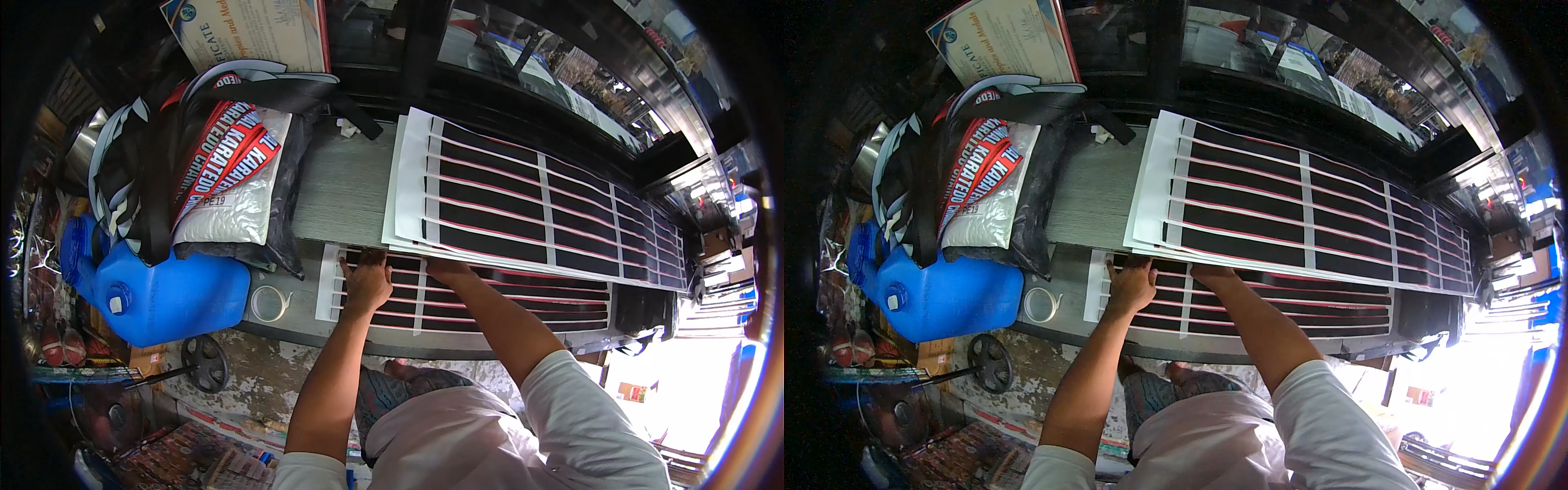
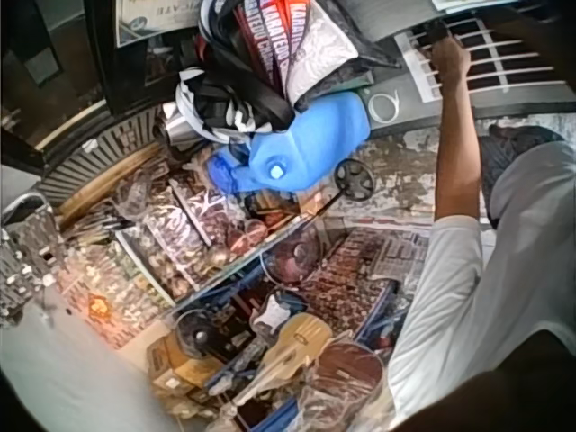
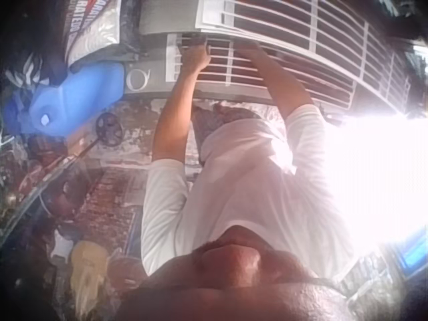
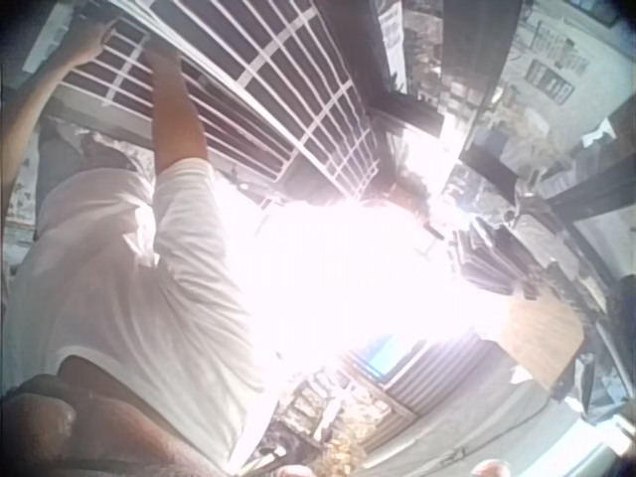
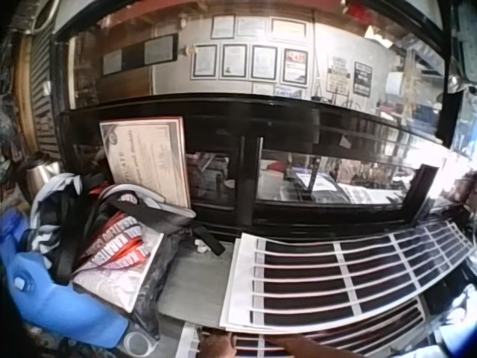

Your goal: The person is assembling solar panels by hand, aligning and securing white frames onto black panels with red lines. The person repeatedly positions the frames, adjusts alignment, and presses them into place on a workbench.

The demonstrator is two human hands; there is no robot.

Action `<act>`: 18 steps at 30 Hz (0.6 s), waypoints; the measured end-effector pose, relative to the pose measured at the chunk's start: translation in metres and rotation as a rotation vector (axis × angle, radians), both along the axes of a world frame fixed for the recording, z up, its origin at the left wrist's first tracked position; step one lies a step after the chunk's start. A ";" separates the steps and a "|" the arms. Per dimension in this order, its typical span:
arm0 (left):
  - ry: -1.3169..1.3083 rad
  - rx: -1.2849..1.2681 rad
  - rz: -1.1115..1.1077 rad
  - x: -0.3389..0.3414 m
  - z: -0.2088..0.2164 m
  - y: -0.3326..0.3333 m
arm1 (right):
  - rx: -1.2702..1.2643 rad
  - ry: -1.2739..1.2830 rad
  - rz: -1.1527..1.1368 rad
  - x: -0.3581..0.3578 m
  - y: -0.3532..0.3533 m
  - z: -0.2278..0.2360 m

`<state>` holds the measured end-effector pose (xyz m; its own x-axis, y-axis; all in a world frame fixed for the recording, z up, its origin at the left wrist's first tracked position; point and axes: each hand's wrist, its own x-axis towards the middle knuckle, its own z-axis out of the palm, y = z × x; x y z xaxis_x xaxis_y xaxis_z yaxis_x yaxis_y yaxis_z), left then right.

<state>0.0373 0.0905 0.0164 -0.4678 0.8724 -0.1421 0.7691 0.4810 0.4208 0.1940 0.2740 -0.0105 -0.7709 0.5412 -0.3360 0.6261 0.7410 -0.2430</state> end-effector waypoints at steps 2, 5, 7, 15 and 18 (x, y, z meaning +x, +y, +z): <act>0.001 0.013 -0.003 0.001 0.001 0.002 | 0.038 0.026 0.028 0.001 0.005 -0.015; 0.009 0.014 -0.003 0.000 -0.002 0.000 | 0.073 0.017 0.040 0.000 0.000 -0.016; -0.011 -0.035 -0.002 -0.003 0.000 0.000 | 0.105 -0.005 0.035 -0.001 -0.005 -0.007; -0.060 0.025 0.020 -0.002 0.006 -0.004 | 0.434 0.496 0.082 0.031 -0.032 0.005; -0.070 0.012 0.001 0.002 0.012 0.002 | 0.500 0.508 0.101 0.036 -0.025 -0.021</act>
